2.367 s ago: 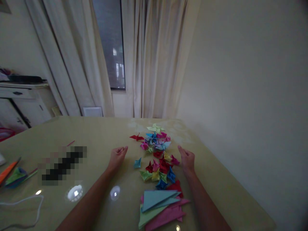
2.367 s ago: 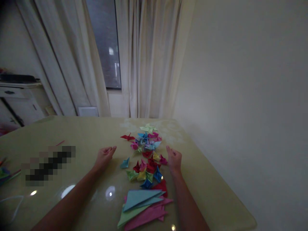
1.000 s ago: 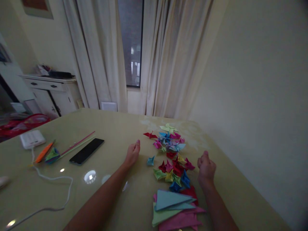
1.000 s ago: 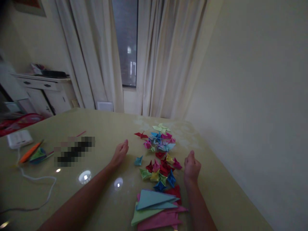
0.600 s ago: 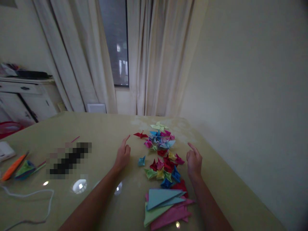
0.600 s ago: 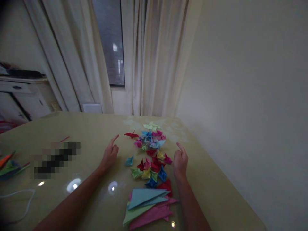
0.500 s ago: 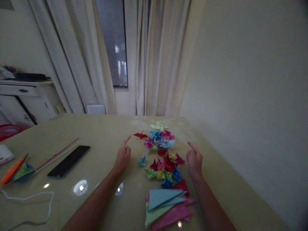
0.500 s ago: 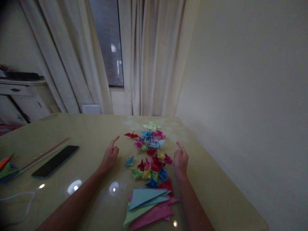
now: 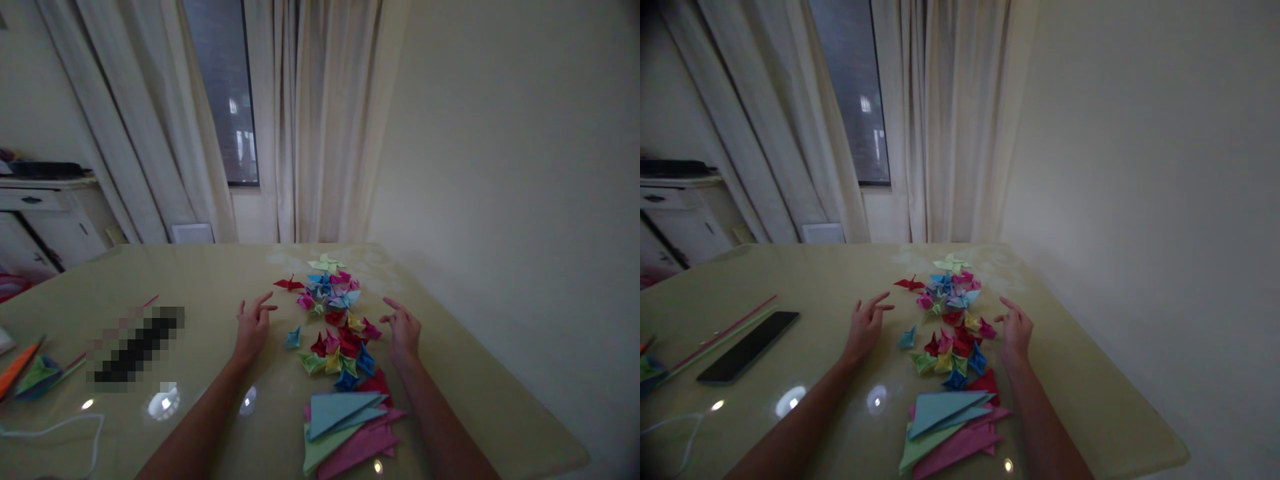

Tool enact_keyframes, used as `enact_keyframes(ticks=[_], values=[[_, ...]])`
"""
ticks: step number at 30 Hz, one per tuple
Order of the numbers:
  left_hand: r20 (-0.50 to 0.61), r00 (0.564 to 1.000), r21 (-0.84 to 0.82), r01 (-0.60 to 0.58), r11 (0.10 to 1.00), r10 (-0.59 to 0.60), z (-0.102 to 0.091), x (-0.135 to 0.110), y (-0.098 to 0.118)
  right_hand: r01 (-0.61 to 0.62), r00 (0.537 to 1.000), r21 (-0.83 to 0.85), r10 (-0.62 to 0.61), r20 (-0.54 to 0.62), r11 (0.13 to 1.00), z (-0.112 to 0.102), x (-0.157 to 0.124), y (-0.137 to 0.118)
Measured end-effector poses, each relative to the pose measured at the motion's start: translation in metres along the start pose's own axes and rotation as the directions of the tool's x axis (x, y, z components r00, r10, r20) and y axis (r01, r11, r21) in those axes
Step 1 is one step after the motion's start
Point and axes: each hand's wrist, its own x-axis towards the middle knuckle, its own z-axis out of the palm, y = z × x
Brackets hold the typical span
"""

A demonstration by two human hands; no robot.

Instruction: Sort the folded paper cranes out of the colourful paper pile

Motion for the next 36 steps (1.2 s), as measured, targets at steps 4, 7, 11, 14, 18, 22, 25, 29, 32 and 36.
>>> enact_keyframes(ticks=[4,7,11,14,18,22,25,29,32,36], values=[[0.035,0.999,-0.022,-0.012,1.0,0.013,-0.001,-0.002,0.003,-0.015,1.0,0.026,0.015,0.017,1.0,0.001,0.003,0.003],[0.09,0.995,-0.059,-0.043,0.997,0.048,-0.001,-0.003,0.005,-0.022,1.0,0.033,0.022,0.017,0.999,0.0,0.003,0.002],[0.092,0.99,-0.126,-0.094,0.988,0.105,0.0,-0.001,0.003,-0.017,1.0,0.029,0.016,0.008,0.999,0.0,0.002,0.001],[0.071,0.996,-0.215,-0.045,0.975,0.062,-0.002,-0.001,0.002,0.003,1.0,-0.009,-0.003,0.026,1.0,-0.001,-0.001,0.002],[0.071,0.997,-0.23,0.022,0.973,-0.006,-0.006,-0.003,0.002,0.038,0.996,-0.08,-0.031,0.082,0.996,0.0,-0.005,0.0],[0.069,0.995,-0.199,0.081,0.977,-0.068,-0.009,-0.005,0.005,0.071,0.987,-0.056,-0.061,0.15,0.996,0.003,-0.013,-0.012],[0.056,0.994,-0.175,0.107,0.979,-0.098,-0.014,-0.003,0.004,0.08,0.966,-0.004,-0.076,0.249,0.997,0.005,-0.021,-0.02],[-0.006,0.991,-0.112,0.131,0.985,-0.133,-0.023,0.001,0.0,0.213,0.888,-0.065,-0.166,0.428,0.975,0.003,-0.034,-0.021],[-0.086,0.989,-0.044,0.114,0.992,-0.118,-0.028,0.004,0.001,0.446,0.734,-0.113,-0.29,0.614,0.888,0.0,-0.045,-0.023],[-0.261,0.965,0.059,0.048,0.997,-0.031,-0.036,0.01,0.006,0.7,0.442,0.0,-0.433,0.785,0.715,0.0,-0.061,-0.03]])
